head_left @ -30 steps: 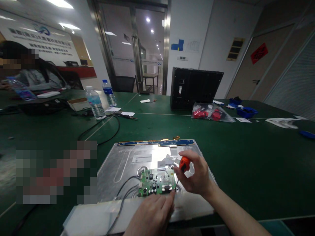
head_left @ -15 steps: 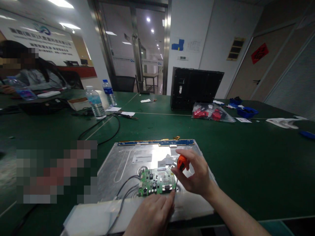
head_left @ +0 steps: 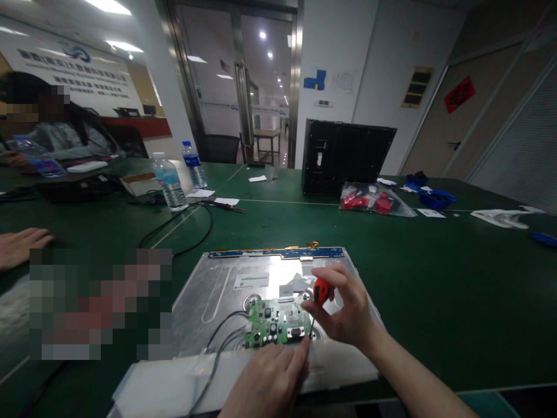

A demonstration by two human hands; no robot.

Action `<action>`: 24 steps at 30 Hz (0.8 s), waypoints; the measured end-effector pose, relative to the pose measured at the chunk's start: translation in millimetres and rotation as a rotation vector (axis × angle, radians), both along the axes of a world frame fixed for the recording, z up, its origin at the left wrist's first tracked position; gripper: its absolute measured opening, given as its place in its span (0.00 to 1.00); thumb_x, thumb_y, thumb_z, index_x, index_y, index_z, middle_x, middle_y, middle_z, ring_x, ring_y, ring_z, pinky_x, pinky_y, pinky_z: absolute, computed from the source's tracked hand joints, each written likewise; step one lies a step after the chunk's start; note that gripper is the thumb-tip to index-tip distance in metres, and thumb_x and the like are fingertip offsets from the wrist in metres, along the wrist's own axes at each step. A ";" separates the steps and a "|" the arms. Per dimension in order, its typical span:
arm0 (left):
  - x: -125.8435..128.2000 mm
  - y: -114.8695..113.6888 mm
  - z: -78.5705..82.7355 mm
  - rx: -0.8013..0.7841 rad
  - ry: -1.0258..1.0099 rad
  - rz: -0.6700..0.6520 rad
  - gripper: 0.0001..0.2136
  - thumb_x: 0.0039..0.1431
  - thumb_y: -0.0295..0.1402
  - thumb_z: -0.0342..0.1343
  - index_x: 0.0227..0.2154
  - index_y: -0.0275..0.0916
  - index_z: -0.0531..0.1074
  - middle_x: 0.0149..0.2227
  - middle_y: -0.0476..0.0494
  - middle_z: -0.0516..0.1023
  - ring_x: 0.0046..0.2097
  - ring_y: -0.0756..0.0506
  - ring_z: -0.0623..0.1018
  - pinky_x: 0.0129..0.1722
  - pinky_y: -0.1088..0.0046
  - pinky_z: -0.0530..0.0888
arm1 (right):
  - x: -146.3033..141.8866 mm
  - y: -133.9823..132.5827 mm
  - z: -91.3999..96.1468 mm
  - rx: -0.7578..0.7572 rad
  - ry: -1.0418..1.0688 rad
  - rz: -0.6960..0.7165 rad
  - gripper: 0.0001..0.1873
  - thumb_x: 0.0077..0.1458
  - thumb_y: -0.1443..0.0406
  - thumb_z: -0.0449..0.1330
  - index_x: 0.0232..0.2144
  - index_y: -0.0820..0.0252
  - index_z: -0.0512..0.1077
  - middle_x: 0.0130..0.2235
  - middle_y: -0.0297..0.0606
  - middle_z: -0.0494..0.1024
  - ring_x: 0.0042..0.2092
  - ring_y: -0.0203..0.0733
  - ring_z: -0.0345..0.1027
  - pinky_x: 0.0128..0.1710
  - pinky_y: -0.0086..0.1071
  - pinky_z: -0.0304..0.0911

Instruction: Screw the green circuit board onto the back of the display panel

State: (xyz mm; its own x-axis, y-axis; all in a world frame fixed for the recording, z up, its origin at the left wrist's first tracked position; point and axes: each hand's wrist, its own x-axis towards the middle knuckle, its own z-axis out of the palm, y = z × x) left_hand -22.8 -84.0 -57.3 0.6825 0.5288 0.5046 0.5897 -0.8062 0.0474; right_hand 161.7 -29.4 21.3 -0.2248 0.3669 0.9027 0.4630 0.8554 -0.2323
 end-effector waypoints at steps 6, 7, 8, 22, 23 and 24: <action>-1.9 -0.5 -3.3 -0.041 0.023 0.013 0.18 0.57 0.21 0.48 0.51 0.32 0.65 0.32 0.42 0.80 0.31 0.44 0.79 0.30 0.70 0.77 | 1.0 0.4 -2.3 -0.044 0.028 -0.002 0.20 0.59 0.64 0.61 0.54 0.55 0.67 0.35 0.36 0.70 0.28 0.35 0.64 0.23 0.28 0.65; -1.9 -0.3 -3.7 -0.043 0.025 0.007 0.19 0.57 0.21 0.48 0.52 0.32 0.65 0.32 0.42 0.80 0.31 0.44 0.79 0.30 0.70 0.77 | 1.0 0.3 -2.0 -0.053 0.028 0.003 0.21 0.59 0.65 0.61 0.55 0.55 0.67 0.35 0.36 0.70 0.28 0.35 0.65 0.23 0.28 0.65; -1.8 0.0 -3.9 -0.040 0.025 0.001 0.19 0.56 0.21 0.48 0.52 0.32 0.65 0.32 0.42 0.80 0.30 0.44 0.79 0.29 0.70 0.77 | 0.8 0.1 -1.5 -0.060 0.025 0.012 0.22 0.59 0.65 0.60 0.56 0.54 0.66 0.35 0.36 0.70 0.29 0.35 0.65 0.23 0.28 0.65; -0.9 0.1 -2.1 -0.018 -0.001 -0.003 0.19 0.57 0.20 0.46 0.52 0.31 0.65 0.32 0.42 0.80 0.30 0.43 0.79 0.29 0.69 0.76 | 1.2 -0.5 1.1 -0.033 0.005 0.033 0.22 0.55 0.69 0.56 0.53 0.57 0.63 0.34 0.37 0.71 0.29 0.37 0.64 0.22 0.28 0.62; -1.3 0.0 -2.8 -0.022 0.000 -0.002 0.19 0.56 0.20 0.47 0.52 0.31 0.65 0.32 0.41 0.80 0.31 0.43 0.79 0.29 0.69 0.77 | 1.4 0.0 0.3 -0.029 0.005 0.027 0.21 0.56 0.67 0.58 0.53 0.57 0.64 0.35 0.37 0.71 0.29 0.37 0.65 0.23 0.28 0.64; -1.6 -0.1 -3.3 -0.028 0.003 0.000 0.19 0.56 0.20 0.47 0.52 0.32 0.65 0.33 0.41 0.80 0.31 0.43 0.79 0.30 0.69 0.77 | 1.4 0.5 -0.6 -0.028 0.006 0.019 0.21 0.57 0.66 0.59 0.53 0.56 0.64 0.35 0.37 0.71 0.30 0.37 0.65 0.24 0.29 0.65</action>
State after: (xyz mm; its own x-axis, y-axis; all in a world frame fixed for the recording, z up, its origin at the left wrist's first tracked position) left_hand -24.4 -84.1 -60.6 0.6840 0.5428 0.4874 0.5898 -0.8046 0.0684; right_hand 163.2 -29.0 20.7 -0.2268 0.3874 0.8936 0.4453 0.8572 -0.2587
